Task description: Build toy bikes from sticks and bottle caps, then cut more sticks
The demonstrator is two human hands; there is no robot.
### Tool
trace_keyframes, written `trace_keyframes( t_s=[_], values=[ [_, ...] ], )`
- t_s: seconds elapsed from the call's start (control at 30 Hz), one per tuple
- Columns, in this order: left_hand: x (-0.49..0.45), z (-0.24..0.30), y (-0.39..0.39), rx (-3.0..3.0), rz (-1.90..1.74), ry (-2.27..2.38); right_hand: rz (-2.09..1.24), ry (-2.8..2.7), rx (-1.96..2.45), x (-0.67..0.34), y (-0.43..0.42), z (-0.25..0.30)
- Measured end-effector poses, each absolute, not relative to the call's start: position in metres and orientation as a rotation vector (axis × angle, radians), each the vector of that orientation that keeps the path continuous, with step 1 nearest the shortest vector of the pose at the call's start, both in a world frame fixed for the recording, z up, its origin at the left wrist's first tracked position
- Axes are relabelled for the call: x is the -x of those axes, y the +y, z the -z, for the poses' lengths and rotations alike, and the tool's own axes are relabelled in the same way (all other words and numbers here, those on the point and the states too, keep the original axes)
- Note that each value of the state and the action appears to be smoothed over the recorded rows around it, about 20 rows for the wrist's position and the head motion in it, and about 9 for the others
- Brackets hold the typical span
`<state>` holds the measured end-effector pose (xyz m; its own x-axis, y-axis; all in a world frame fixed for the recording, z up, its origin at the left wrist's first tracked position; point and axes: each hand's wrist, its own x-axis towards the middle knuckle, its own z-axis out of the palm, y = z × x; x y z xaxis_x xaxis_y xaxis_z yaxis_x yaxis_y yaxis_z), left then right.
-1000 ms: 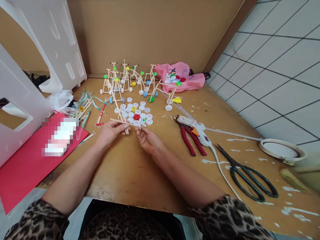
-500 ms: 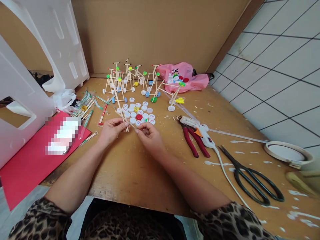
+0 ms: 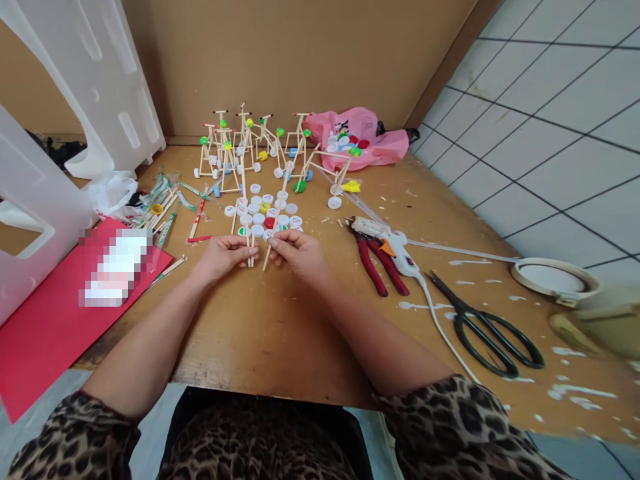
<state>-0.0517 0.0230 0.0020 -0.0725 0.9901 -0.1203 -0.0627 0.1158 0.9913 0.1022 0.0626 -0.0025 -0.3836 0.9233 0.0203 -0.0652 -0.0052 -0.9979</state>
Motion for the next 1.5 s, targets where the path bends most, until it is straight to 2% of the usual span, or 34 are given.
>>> trace_keyframes(
  t_s=[0.23,0.67,0.93,1.5],
  values=[
    [0.053,0.003,0.022,-1.143,-1.015,1.249,-1.656,-1.337,0.903,-0.098,0.06,0.002],
    [0.053,0.003,0.02,-1.252,-0.903,1.215,-1.78,-1.315,0.889,-0.093,0.058,0.008],
    [0.056,0.005,0.021,-1.278,-0.944,1.136,-1.706,-1.455,0.867,-0.098,0.06,0.0],
    [0.057,0.01,0.021,-1.402,-0.78,1.097,-1.569,-1.602,0.905,-0.098,0.061,0.005]
  ],
)
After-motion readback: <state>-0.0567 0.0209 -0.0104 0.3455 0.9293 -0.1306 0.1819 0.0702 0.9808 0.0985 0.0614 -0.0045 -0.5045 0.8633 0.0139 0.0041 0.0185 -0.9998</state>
